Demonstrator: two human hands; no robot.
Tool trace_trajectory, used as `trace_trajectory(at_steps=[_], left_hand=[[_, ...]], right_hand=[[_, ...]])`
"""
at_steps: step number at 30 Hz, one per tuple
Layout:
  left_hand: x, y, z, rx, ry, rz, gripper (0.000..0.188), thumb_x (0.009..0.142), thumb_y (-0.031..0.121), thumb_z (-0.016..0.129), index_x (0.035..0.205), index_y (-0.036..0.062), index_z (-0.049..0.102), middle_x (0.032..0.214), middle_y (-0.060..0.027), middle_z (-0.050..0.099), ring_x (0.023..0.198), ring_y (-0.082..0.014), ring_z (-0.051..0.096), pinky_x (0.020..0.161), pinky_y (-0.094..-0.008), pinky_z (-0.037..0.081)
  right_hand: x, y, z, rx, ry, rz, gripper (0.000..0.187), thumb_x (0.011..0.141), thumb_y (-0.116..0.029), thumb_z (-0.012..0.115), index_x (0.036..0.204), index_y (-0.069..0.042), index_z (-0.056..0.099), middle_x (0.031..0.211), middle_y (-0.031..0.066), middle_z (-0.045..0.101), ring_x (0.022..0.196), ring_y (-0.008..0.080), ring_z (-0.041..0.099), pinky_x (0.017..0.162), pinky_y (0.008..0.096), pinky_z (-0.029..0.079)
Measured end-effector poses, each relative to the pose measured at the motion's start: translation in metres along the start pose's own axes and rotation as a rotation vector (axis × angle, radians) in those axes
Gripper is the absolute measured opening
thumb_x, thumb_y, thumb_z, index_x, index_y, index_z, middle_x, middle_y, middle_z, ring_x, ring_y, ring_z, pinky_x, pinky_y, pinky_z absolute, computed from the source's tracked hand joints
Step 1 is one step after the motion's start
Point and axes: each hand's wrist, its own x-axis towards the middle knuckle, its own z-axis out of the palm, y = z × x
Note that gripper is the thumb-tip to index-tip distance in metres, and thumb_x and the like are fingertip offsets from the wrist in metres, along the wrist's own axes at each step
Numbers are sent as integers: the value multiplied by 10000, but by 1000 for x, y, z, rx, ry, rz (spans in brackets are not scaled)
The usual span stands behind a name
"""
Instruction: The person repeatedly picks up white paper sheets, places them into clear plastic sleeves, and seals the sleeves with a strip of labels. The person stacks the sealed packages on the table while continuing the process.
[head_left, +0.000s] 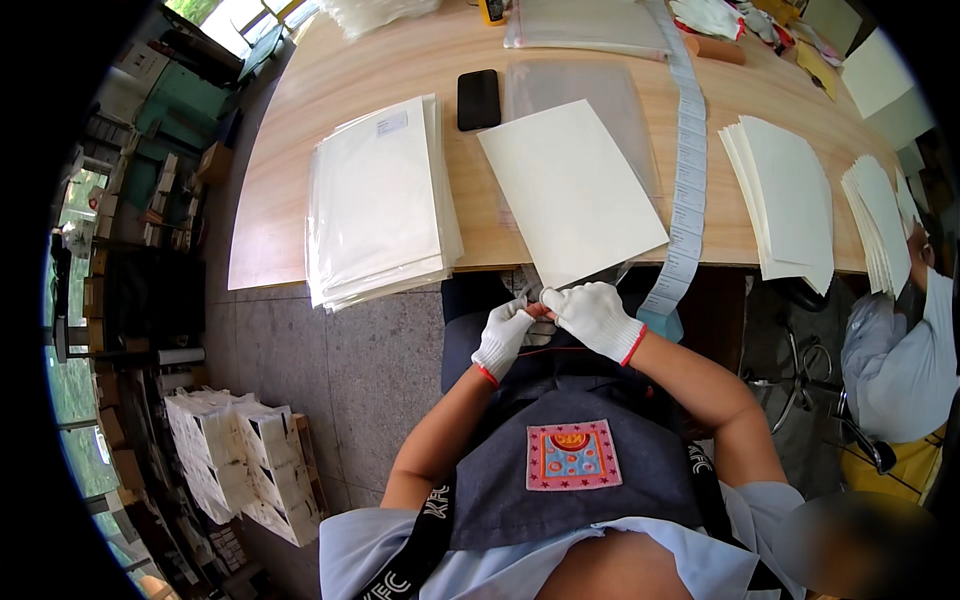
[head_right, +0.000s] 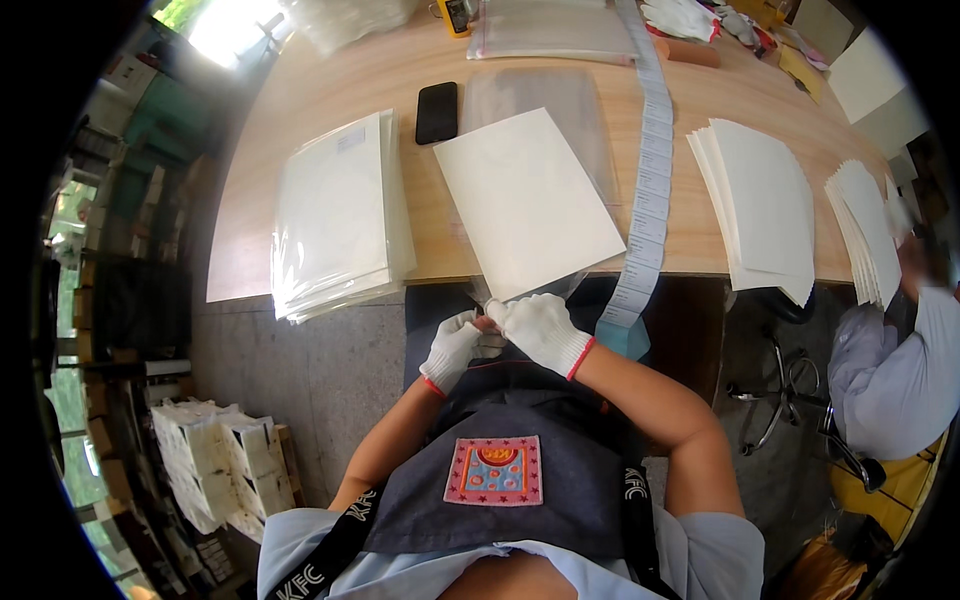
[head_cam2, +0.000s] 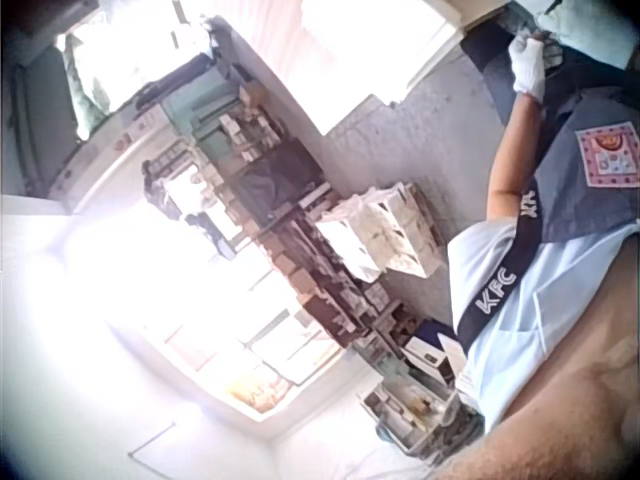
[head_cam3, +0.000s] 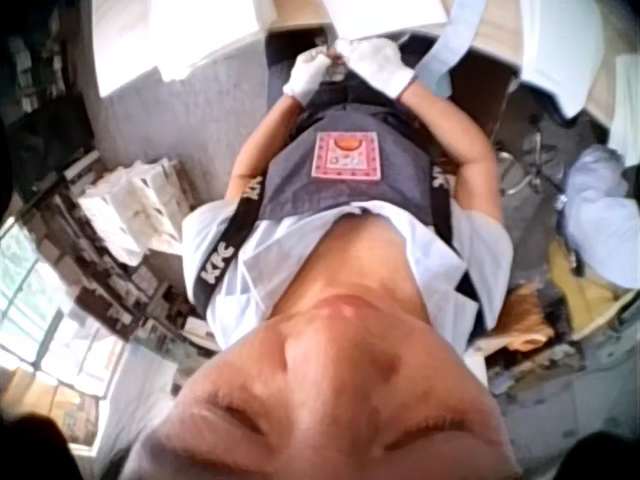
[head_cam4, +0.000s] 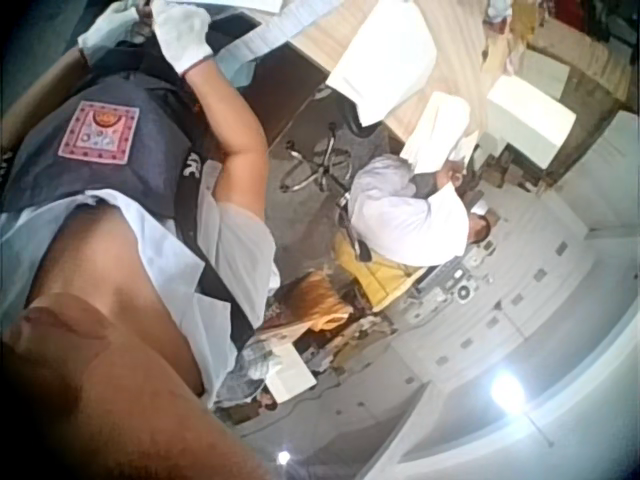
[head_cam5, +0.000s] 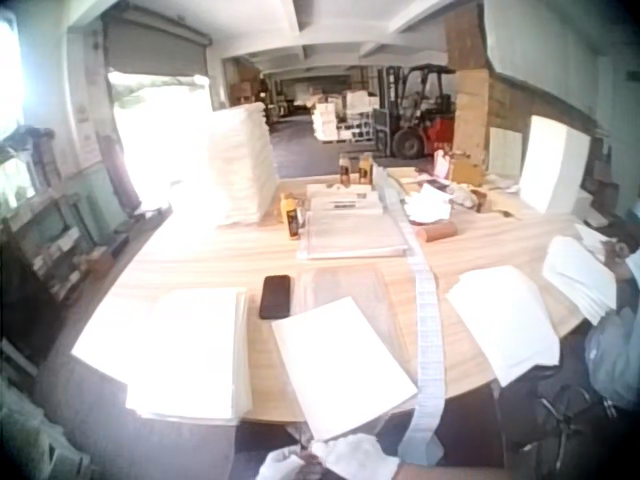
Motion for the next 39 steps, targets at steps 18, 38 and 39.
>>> trace_trajectory(at_steps=[18, 38, 39], left_hand=[[-21, 9, -19, 287, 101, 234, 160, 946, 193, 596, 965, 34, 608, 993, -117, 696, 760, -158, 665, 681, -289, 551], [29, -24, -7, -95, 486, 559, 190, 870, 63, 684, 894, 88, 498, 763, 4, 511, 695, -90, 517, 625, -288, 480], [30, -26, -2, -325, 473, 501, 161, 885, 73, 660, 917, 90, 504, 771, 0, 516, 679, -100, 512, 639, -302, 490]], right_hand=[[-409, 215, 27, -218, -946, 1031, 364, 855, -294, 561, 1132, -91, 684, 1163, 209, 647, 1075, 366, 620, 933, 427, 500], [-60, 93, -36, -90, 563, 450, 212, 756, -210, 728, 881, -96, 600, 841, 75, 595, 820, 306, 583, 722, 447, 436], [-68, 94, -37, -97, 651, 504, 210, 759, -192, 725, 898, -95, 601, 844, 79, 598, 824, 311, 584, 728, 448, 436]])
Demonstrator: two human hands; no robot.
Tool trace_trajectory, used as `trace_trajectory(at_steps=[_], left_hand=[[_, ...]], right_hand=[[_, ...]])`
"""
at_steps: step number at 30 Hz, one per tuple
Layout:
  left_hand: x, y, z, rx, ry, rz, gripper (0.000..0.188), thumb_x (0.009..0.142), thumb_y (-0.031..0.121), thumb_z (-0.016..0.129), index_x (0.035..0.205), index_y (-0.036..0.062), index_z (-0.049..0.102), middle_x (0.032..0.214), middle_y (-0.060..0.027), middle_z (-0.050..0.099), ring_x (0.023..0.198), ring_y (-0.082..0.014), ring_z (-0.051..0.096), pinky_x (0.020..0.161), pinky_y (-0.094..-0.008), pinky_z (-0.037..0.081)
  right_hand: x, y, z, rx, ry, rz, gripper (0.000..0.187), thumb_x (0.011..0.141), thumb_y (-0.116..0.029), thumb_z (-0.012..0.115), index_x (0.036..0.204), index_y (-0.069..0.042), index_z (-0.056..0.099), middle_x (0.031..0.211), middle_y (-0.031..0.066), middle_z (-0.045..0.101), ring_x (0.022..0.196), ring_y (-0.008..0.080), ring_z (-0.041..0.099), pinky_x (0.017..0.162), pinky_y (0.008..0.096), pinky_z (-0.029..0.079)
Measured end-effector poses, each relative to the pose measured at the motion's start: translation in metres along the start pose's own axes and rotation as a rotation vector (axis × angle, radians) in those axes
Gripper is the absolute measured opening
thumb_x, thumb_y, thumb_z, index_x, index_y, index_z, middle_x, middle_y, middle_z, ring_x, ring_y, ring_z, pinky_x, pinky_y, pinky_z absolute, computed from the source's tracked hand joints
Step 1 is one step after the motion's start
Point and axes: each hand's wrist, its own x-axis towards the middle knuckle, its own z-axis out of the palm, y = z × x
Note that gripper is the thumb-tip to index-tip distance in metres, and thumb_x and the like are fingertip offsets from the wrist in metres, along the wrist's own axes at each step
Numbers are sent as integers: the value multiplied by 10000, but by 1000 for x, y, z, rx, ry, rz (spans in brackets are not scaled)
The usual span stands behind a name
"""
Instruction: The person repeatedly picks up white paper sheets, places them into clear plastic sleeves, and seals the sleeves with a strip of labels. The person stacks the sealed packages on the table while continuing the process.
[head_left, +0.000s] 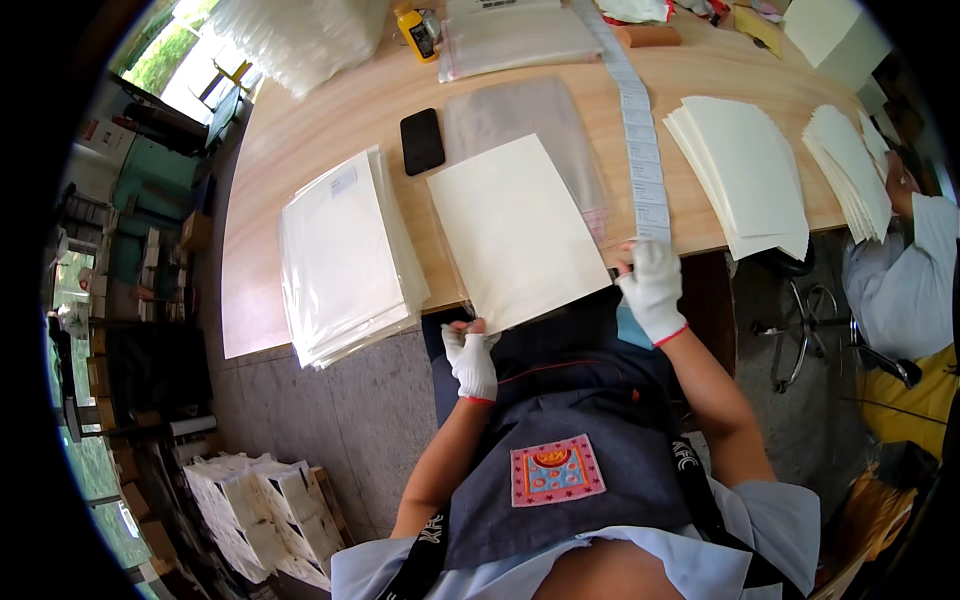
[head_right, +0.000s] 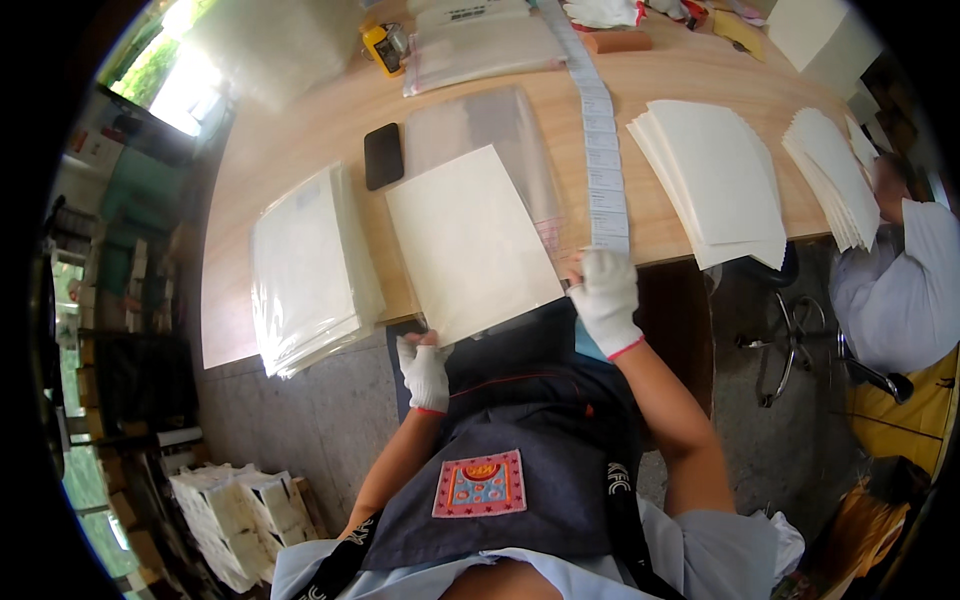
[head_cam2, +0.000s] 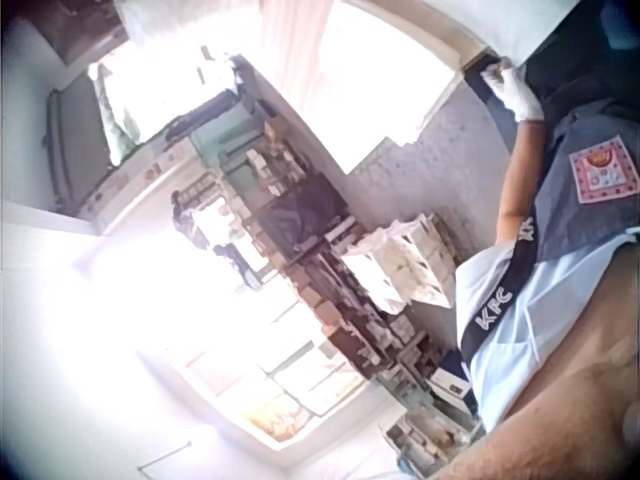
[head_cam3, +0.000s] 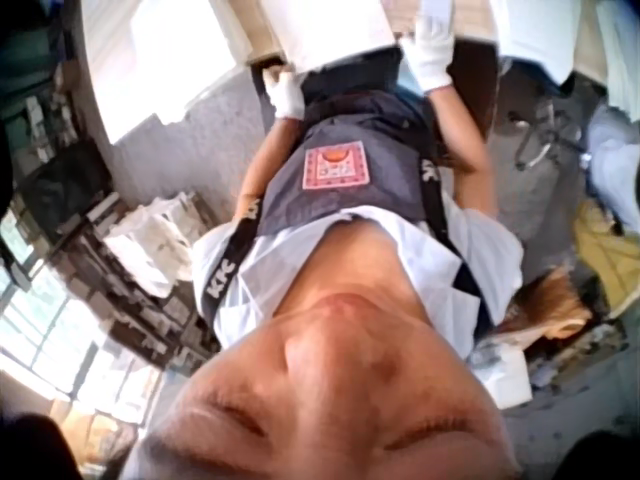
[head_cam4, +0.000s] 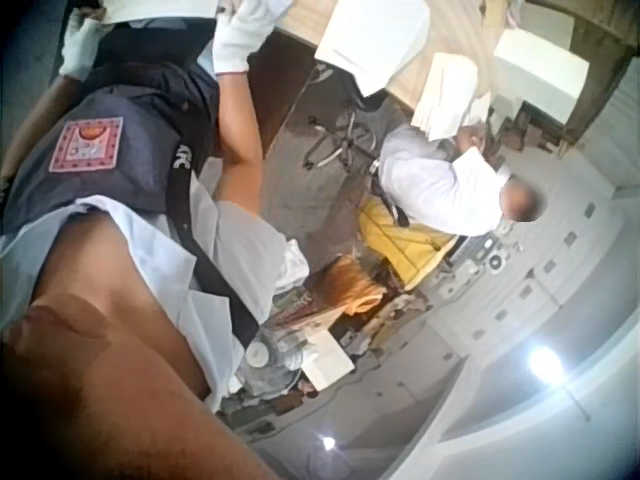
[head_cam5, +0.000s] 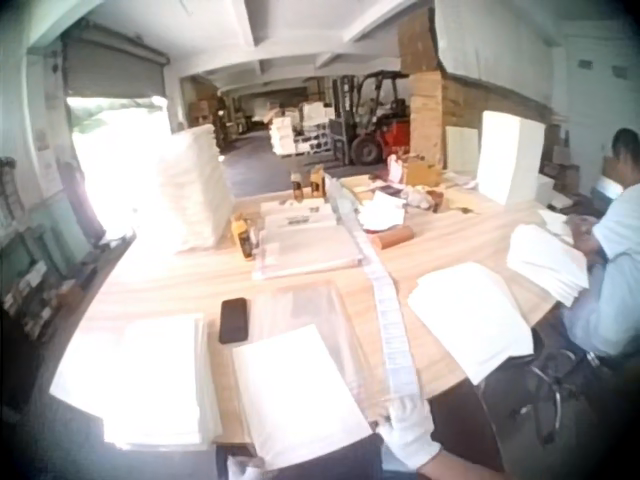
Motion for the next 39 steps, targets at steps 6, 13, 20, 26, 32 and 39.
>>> trace_trajectory(at_steps=[6, 13, 20, 26, 32, 39], left_hand=[[-21, -25, 4, -380, 97, -674, 94, 911, 30, 441, 928, 54, 531, 849, -72, 569, 652, -171, 513, 696, -406, 530], [-56, -17, 97, 259, -750, -654, 446, 947, 211, 561, 1346, 49, 445, 1155, -121, 599, 843, -173, 639, 808, -338, 557], [-63, -35, 170, 198, -914, -846, 238, 953, 203, 606, 1119, 43, 548, 775, -50, 597, 554, -151, 585, 577, -330, 539], [-60, -38, 171, 196, -896, -802, 176, 969, 131, 509, 1120, 43, 524, 729, -53, 559, 556, -148, 574, 543, -334, 533], [-47, -14, 111, 233, -627, -806, 185, 990, 219, 520, 1112, 87, 562, 694, -19, 537, 531, -121, 542, 569, -338, 563], [-4, 25, -18, -137, -211, -316, 87, 940, 168, 650, 925, 129, 574, 672, 19, 560, 531, -98, 543, 575, -345, 552]], right_hand=[[-54, 63, -9, 254, -69, 664, 216, 899, -194, 664, 1022, -57, 551, 864, 80, 648, 768, 186, 626, 686, 324, 490], [-93, 66, -9, 657, -233, 678, 290, 799, -89, 752, 1014, -36, 566, 851, 44, 661, 833, 149, 605, 754, 292, 469], [-58, 14, -105, 155, -91, 90, 256, 616, -124, 813, 840, -84, 696, 1019, 56, 655, 989, 263, 601, 888, 385, 470], [-47, 1, -119, 151, 72, -125, 231, 545, -140, 839, 720, -92, 696, 1047, 46, 652, 1072, 316, 579, 911, 438, 479], [-24, -3, -112, 473, -5, 197, 130, 699, -16, 757, 792, -25, 667, 1013, 96, 660, 988, 266, 619, 852, 351, 488], [12, 0, -32, 998, -490, 534, 80, 847, -53, 682, 916, -27, 649, 908, 34, 652, 871, 115, 603, 780, 261, 478]])
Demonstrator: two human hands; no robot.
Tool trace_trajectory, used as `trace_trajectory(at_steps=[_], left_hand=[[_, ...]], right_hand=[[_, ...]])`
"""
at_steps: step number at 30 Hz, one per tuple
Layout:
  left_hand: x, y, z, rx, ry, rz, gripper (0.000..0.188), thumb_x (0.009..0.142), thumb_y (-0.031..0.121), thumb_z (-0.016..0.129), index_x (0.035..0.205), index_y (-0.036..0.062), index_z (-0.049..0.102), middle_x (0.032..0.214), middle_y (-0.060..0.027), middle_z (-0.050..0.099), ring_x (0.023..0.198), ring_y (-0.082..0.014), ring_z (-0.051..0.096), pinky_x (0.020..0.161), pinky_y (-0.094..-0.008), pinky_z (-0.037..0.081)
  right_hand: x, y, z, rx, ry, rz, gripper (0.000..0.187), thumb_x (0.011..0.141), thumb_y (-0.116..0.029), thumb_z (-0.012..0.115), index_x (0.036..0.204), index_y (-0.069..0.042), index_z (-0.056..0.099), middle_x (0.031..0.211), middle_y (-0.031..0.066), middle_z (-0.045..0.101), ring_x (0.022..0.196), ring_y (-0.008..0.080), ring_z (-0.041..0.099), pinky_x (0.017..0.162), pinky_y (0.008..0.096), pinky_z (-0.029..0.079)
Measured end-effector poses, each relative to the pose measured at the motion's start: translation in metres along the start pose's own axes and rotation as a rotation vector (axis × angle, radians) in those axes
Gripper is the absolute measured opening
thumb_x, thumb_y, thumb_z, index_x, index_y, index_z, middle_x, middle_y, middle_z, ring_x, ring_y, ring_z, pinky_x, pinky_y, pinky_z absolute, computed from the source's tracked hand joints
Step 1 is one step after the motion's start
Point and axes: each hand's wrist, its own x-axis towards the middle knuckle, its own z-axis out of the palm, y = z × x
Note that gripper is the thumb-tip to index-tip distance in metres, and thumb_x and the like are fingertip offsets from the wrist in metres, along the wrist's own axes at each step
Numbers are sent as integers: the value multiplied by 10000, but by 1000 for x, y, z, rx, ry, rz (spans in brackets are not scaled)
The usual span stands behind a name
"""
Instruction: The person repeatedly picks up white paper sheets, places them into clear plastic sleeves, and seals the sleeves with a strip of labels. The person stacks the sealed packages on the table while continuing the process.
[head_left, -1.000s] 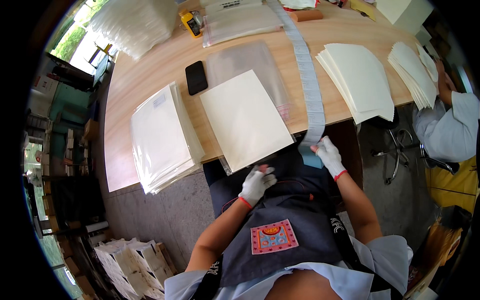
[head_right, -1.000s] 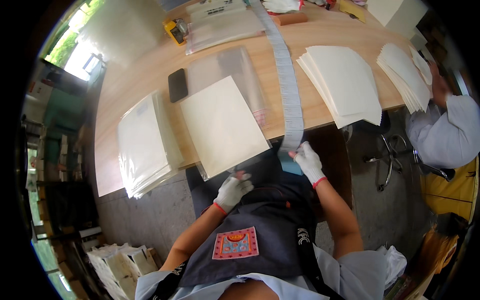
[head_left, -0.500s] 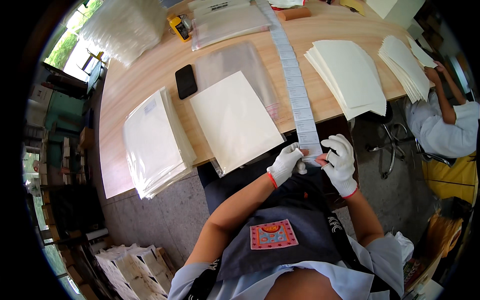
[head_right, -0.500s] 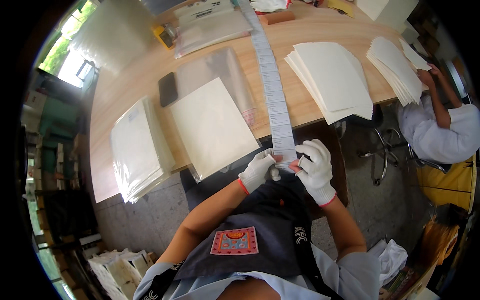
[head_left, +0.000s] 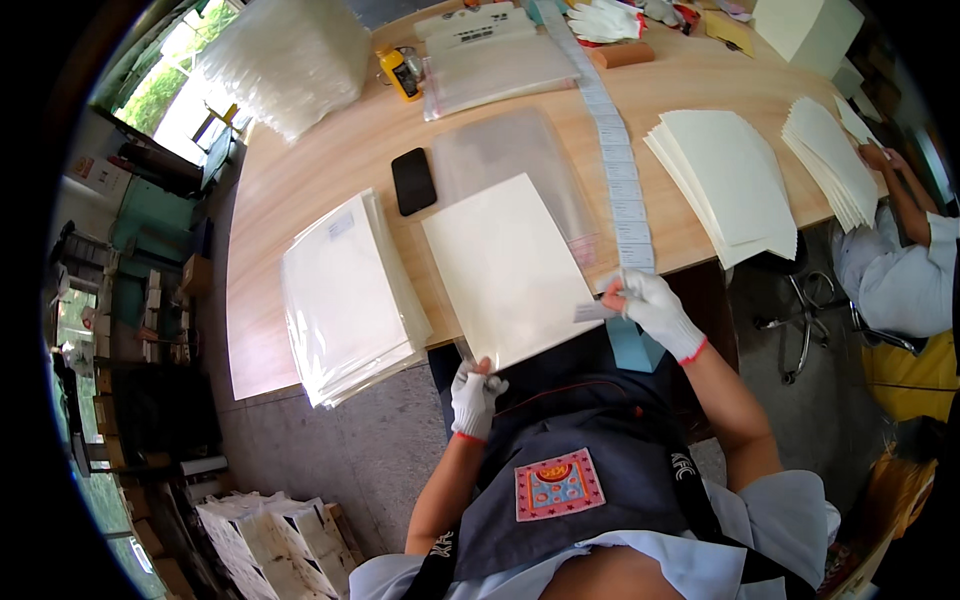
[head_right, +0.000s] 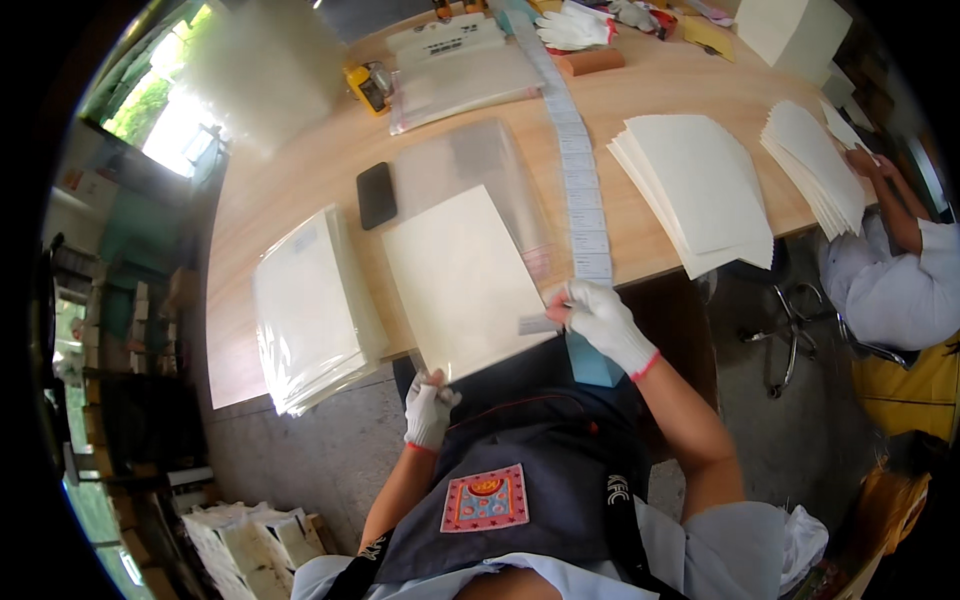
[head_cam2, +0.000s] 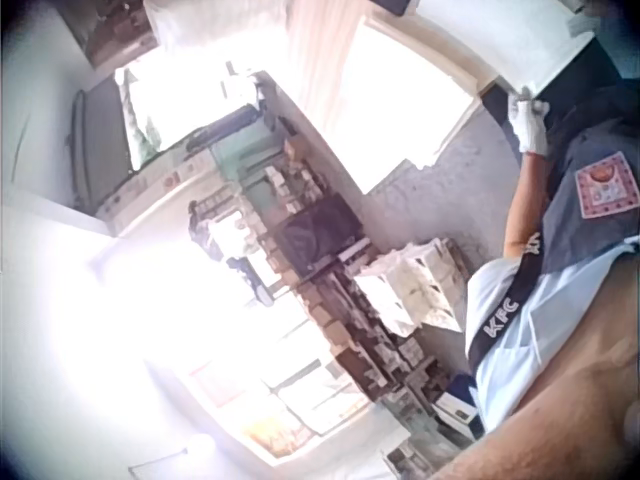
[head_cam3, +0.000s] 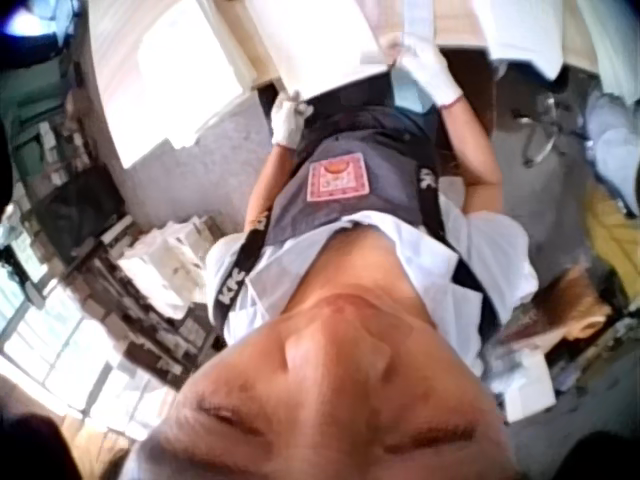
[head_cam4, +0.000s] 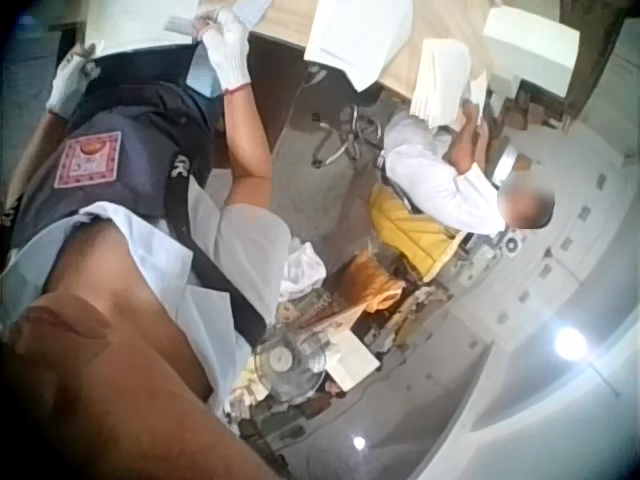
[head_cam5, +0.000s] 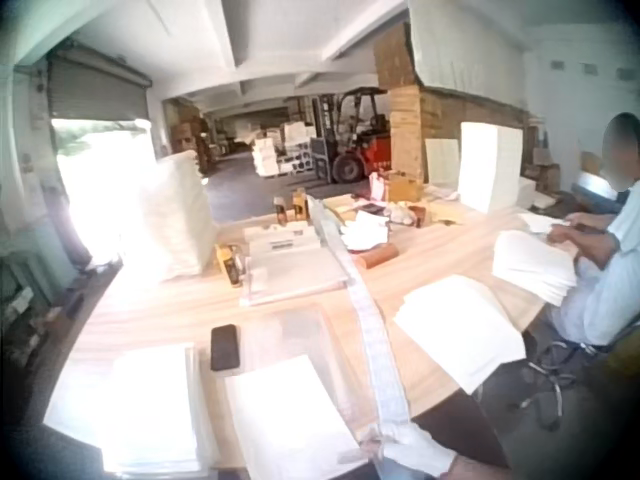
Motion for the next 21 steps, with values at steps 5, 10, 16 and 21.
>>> trace_trajectory(at_steps=[5, 10, 16, 21], left_hand=[[-46, 19, -9, 254, -54, -142, 92, 938, 121, 639, 914, 107, 551, 710, -3, 580, 546, -110, 571, 586, -316, 556], [-59, 17, -7, 250, -25, -162, 89, 942, 114, 628, 937, 98, 540, 717, -12, 584, 560, -125, 596, 608, -317, 562], [-59, 21, -6, 239, -63, -139, 103, 941, 123, 628, 973, 58, 554, 767, -27, 601, 561, -116, 602, 596, -284, 568], [-71, 42, 7, 323, -116, -47, 204, 949, 133, 616, 1106, 7, 577, 895, -48, 650, 638, -101, 617, 631, -260, 555]], right_hand=[[111, -14, 28, -31, -139, 24, 125, 902, -164, 647, 913, -42, 672, 874, 6, 656, 829, 87, 585, 756, 250, 467], [173, -24, 55, -529, -52, -131, 198, 852, -237, 681, 838, -40, 681, 892, 108, 677, 807, 212, 624, 756, 317, 482], [174, -16, 69, -774, 217, -435, 210, 849, -243, 670, 886, -36, 670, 944, 155, 667, 883, 305, 642, 800, 369, 499], [102, -26, 41, -615, 181, -289, 259, 848, -309, 684, 918, -61, 660, 844, 117, 679, 820, 299, 656, 741, 374, 508]])
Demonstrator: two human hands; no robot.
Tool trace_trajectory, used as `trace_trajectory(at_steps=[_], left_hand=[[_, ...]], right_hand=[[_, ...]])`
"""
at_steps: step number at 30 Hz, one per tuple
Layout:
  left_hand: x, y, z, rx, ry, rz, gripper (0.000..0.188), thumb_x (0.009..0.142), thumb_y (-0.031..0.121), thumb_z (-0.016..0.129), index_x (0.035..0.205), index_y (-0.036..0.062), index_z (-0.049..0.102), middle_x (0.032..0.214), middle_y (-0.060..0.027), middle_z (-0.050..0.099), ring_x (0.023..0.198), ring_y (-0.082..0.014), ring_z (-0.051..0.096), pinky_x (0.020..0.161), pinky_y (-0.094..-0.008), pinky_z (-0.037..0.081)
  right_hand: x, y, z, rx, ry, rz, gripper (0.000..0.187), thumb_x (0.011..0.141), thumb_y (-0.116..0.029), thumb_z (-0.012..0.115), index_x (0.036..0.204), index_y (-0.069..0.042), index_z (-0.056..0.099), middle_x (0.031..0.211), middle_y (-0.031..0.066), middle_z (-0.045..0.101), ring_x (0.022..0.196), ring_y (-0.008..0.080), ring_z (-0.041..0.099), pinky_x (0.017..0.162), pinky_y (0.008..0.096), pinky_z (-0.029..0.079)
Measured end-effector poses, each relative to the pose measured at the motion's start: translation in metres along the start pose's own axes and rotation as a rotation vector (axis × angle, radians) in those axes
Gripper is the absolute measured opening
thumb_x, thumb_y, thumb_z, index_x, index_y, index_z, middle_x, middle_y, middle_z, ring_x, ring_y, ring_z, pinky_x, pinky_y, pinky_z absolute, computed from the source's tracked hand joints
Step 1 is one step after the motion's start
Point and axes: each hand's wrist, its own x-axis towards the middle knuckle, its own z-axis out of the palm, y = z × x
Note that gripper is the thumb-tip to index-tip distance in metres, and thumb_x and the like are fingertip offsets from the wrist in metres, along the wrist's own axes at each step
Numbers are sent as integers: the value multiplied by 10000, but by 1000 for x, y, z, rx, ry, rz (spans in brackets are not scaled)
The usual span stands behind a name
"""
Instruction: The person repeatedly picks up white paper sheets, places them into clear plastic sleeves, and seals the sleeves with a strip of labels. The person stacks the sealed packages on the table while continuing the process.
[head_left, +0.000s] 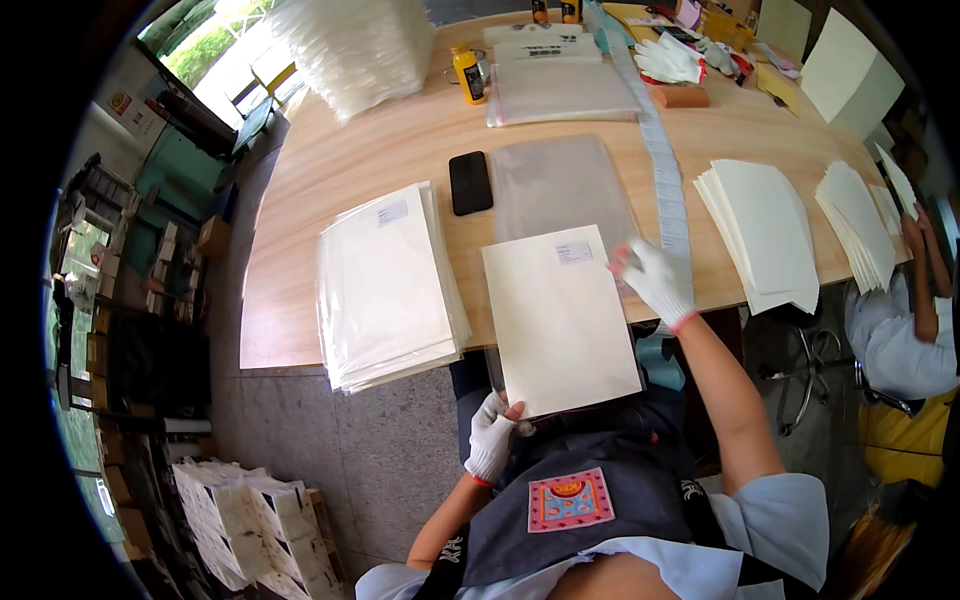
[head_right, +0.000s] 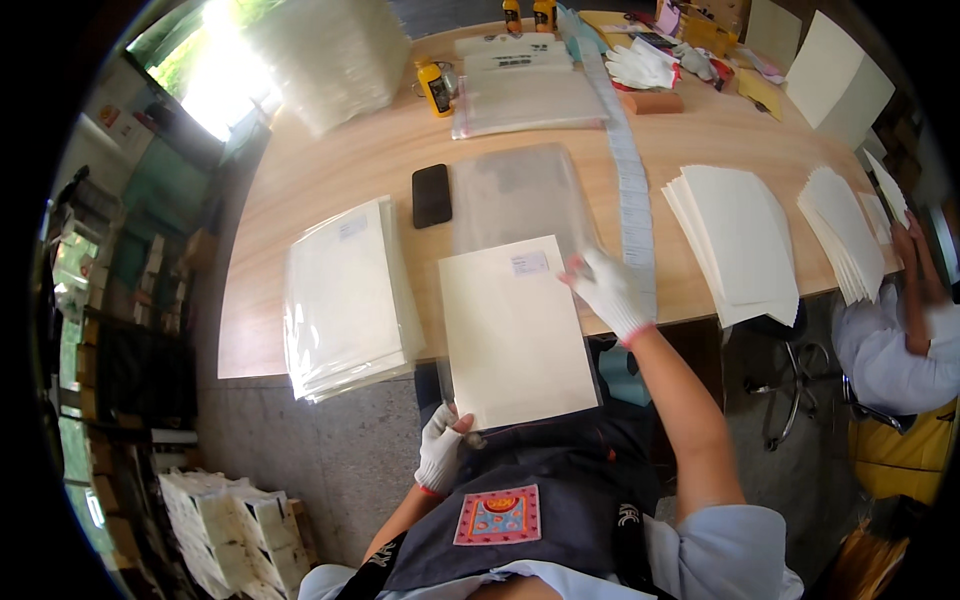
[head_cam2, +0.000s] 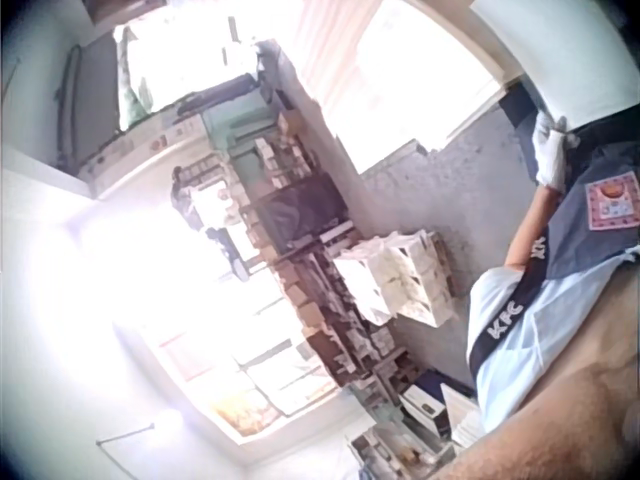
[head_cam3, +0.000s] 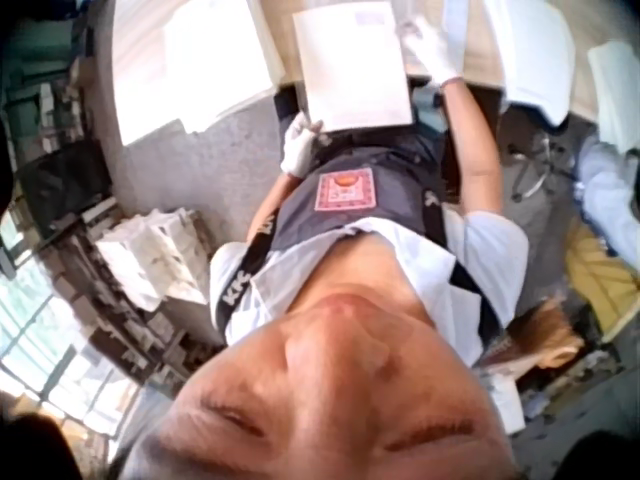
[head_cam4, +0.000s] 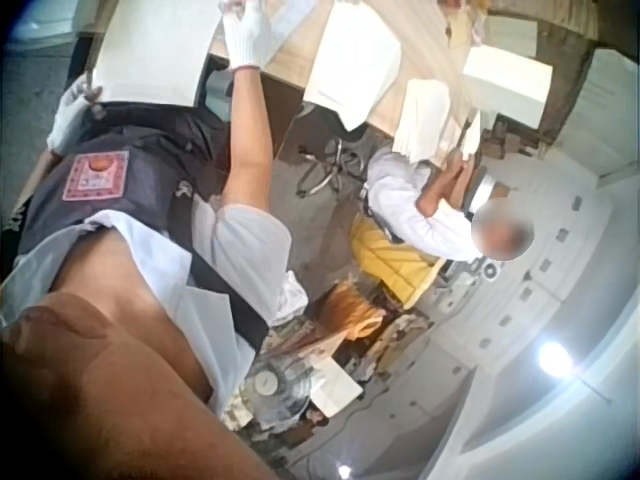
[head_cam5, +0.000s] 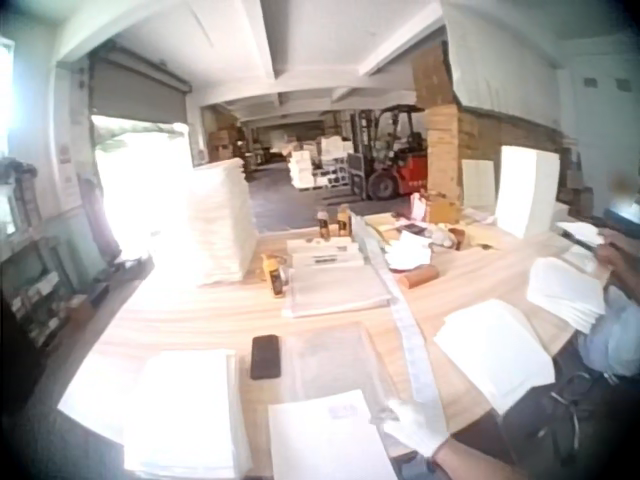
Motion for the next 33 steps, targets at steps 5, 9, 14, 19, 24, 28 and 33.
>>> trace_trajectory(at_steps=[5, 9, 14, 19, 24, 28, 33], left_hand=[[-1, 47, 18, 207, -29, 152, 314, 951, 120, 607, 1214, -44, 559, 961, -79, 684, 741, -127, 651, 670, -264, 539], [-7, 83, 7, 320, -22, 348, 296, 945, 86, 615, 1208, -44, 572, 903, -57, 675, 725, -108, 646, 649, -243, 518], [-21, 145, -61, 426, 390, 710, 214, 955, 76, 584, 1131, -44, 601, 842, -28, 647, 687, -89, 617, 618, -232, 496], [6, 170, -150, 792, 700, 710, 288, 932, 167, 565, 1176, 15, 584, 1073, -146, 649, 969, -250, 643, 810, -365, 514], [23, 139, -167, 1501, 785, 458, 524, 862, 189, 624, 1363, 108, 496, 1338, -194, 529, 1153, -358, 575, 949, -449, 477], [36, 134, -170, 1297, 866, 591, 545, 885, 77, 583, 1411, 74, 438, 1404, -181, 460, 1197, -329, 543, 960, -398, 489], [32, 135, -142, 1008, 878, 1005, 589, 902, -61, 525, 1462, 40, 371, 1473, -162, 386, 1249, -294, 503, 983, -350, 489]], right_hand=[[-94, 39, -16, 82, -697, 512, 274, 898, -351, 663, 948, -82, 679, 703, 10, 647, 570, 160, 590, 543, 327, 454], [-122, 28, 33, 834, -680, 745, 163, 942, -144, 580, 1064, -43, 621, 711, 16, 586, 497, 78, 474, 456, 232, 364], [-35, -77, 100, 952, -653, 446, 97, 958, -128, 573, 994, -40, 587, 699, 3, 543, 495, 70, 444, 462, 235, 348], [19, -144, 167, 376, -523, -89, 427, 867, -454, 682, 737, -52, 622, 668, 103, 618, 604, 227, 579, 595, 360, 460], [7, -133, 152, 476, -554, 30, 385, 911, -416, 642, 777, -58, 596, 736, 97, 658, 679, 186, 607, 647, 340, 475], [-36, -66, 56, 935, -388, 259, 236, 955, -303, 628, 1005, -73, 607, 789, -13, 630, 675, 72, 559, 591, 240, 464], [-101, 56, -95, 696, 279, 568, 229, 957, -244, 516, 1096, -76, 588, 791, 41, 629, 605, 103, 565, 531, 254, 482]])
